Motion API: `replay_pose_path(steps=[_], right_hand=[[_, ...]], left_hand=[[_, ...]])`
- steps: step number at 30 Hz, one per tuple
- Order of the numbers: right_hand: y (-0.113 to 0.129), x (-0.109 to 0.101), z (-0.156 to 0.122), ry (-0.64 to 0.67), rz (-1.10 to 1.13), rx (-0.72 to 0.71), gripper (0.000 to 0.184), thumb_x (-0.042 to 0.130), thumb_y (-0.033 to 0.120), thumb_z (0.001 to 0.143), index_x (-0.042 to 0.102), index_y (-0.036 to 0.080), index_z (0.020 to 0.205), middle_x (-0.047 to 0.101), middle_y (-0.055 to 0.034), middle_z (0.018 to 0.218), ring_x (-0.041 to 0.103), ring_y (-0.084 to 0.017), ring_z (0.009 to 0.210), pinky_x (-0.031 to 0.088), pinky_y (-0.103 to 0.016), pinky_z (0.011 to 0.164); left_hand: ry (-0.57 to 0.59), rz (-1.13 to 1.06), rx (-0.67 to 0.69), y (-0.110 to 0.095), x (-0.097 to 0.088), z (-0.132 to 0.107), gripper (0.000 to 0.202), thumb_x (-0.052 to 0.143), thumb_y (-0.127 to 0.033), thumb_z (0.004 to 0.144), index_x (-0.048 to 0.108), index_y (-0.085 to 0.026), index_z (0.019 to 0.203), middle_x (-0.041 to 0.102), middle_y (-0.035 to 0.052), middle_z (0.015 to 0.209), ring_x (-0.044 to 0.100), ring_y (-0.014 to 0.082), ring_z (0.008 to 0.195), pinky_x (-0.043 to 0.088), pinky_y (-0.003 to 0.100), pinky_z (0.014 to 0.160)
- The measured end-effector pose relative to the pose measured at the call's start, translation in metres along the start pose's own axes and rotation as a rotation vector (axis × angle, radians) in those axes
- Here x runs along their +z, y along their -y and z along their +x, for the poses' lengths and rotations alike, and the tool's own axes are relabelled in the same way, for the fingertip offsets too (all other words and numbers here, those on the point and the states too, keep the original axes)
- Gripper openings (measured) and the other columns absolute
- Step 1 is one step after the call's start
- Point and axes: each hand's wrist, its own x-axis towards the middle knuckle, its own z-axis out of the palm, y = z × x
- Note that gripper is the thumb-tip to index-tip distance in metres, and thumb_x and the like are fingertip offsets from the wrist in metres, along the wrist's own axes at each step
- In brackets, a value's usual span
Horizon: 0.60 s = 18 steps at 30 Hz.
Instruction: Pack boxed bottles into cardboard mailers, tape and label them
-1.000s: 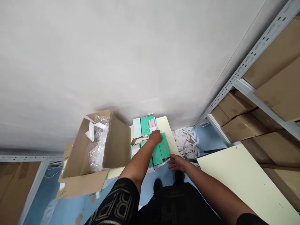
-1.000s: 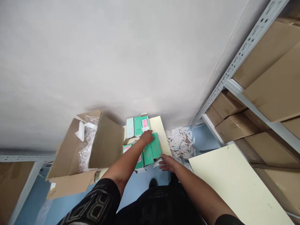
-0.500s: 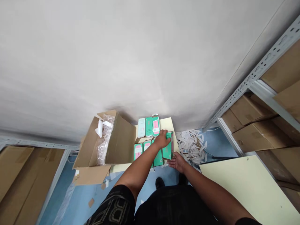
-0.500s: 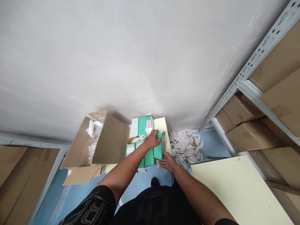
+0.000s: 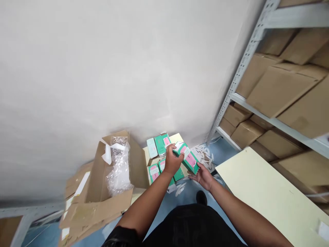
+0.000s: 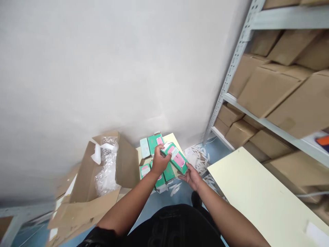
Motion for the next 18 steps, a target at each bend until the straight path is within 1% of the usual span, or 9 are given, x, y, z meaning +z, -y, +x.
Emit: replay_pose_path(steps=[2,4,6,9,11,13,15,16,18], right_hand=[[-0.009,0.002,-0.026,-0.006,0.057,-0.065,0.039,0.055,0.050,0.094,0.060,0.024,0.123,0.075,-0.0082,0.110,0.074,-0.026,0.099,0.059,-0.041,0.086],[-0.019,0.000,-0.051,-0.034,0.101,-0.137,0.037,0.059,0.046,0.092,0.060,0.024,0.122,0.075,-0.0080,0.109,0.073,-0.027,0.099,0.059,-0.042,0.087],[-0.028,-0.007,-0.074,-0.077,0.116,-0.210,0.035,0.063,0.042,0.089,0.061,0.022,0.118,0.075,-0.0084,0.104,0.073,-0.026,0.095,0.059,-0.043,0.089],[-0.034,-0.025,-0.107,-0.203,0.104,-0.326,0.034,0.067,0.041,0.086,0.061,0.022,0.114,0.074,-0.0063,0.091,0.071,-0.023,0.080,0.060,-0.042,0.087],[-0.033,-0.045,-0.130,-0.305,0.096,-0.423,0.035,0.070,0.041,0.083,0.060,0.024,0.112,0.073,-0.0047,0.088,0.070,-0.022,0.075,0.061,-0.040,0.081],[-0.029,-0.070,-0.154,-0.394,0.087,-0.528,0.037,0.073,0.042,0.081,0.061,0.024,0.111,0.073,-0.0051,0.093,0.070,-0.023,0.079,0.061,-0.038,0.076],[-0.024,-0.102,-0.179,-0.504,0.068,-0.619,0.040,0.075,0.043,0.078,0.061,0.024,0.110,0.074,-0.0060,0.100,0.071,-0.025,0.087,0.062,-0.036,0.072],[-0.021,-0.119,-0.192,-0.570,0.053,-0.652,0.042,0.077,0.043,0.077,0.060,0.024,0.110,0.074,-0.0062,0.102,0.071,-0.025,0.090,0.061,-0.035,0.071],[-0.015,-0.156,-0.218,-0.707,0.029,-0.697,0.044,0.078,0.043,0.075,0.060,0.024,0.110,0.074,-0.0064,0.105,0.070,-0.025,0.092,0.060,-0.033,0.068]], left_hand=[[0.026,-0.076,-0.032,-0.003,-0.001,-0.014,0.042,0.063,-0.025,0.084,0.042,-0.025,0.120,0.054,0.0105,0.140,0.057,0.0245,0.122,0.047,0.037,0.101],[0.075,-0.131,-0.050,-0.006,0.003,-0.029,0.043,0.057,-0.023,0.087,0.039,-0.025,0.125,0.052,0.0118,0.144,0.060,0.0236,0.118,0.049,0.036,0.097],[0.123,-0.173,-0.030,-0.008,0.013,-0.044,0.041,0.052,-0.021,0.090,0.037,-0.023,0.128,0.052,0.0136,0.145,0.059,0.0236,0.121,0.049,0.036,0.099],[0.205,-0.222,0.019,-0.013,0.034,-0.064,0.037,0.045,-0.023,0.095,0.035,-0.022,0.130,0.054,0.0146,0.143,0.056,0.0232,0.129,0.048,0.036,0.105],[0.313,-0.252,0.045,-0.020,0.053,-0.074,0.035,0.045,-0.027,0.096,0.037,-0.022,0.130,0.055,0.0135,0.142,0.057,0.0220,0.129,0.048,0.035,0.105],[0.486,-0.284,0.065,-0.031,0.077,-0.079,0.035,0.049,-0.029,0.095,0.041,-0.023,0.128,0.059,0.0116,0.139,0.060,0.0215,0.126,0.050,0.035,0.103],[0.675,-0.294,0.065,-0.044,0.104,-0.083,0.033,0.056,-0.031,0.092,0.048,-0.022,0.123,0.064,0.0102,0.134,0.063,0.0220,0.122,0.051,0.034,0.100],[0.750,-0.276,0.060,-0.052,0.119,-0.085,0.031,0.058,-0.032,0.091,0.052,-0.022,0.120,0.066,0.0097,0.131,0.065,0.0223,0.120,0.052,0.033,0.098],[0.839,-0.204,0.059,-0.066,0.150,-0.091,0.025,0.058,-0.033,0.091,0.057,-0.021,0.113,0.070,0.0090,0.124,0.068,0.0225,0.116,0.053,0.032,0.094]])
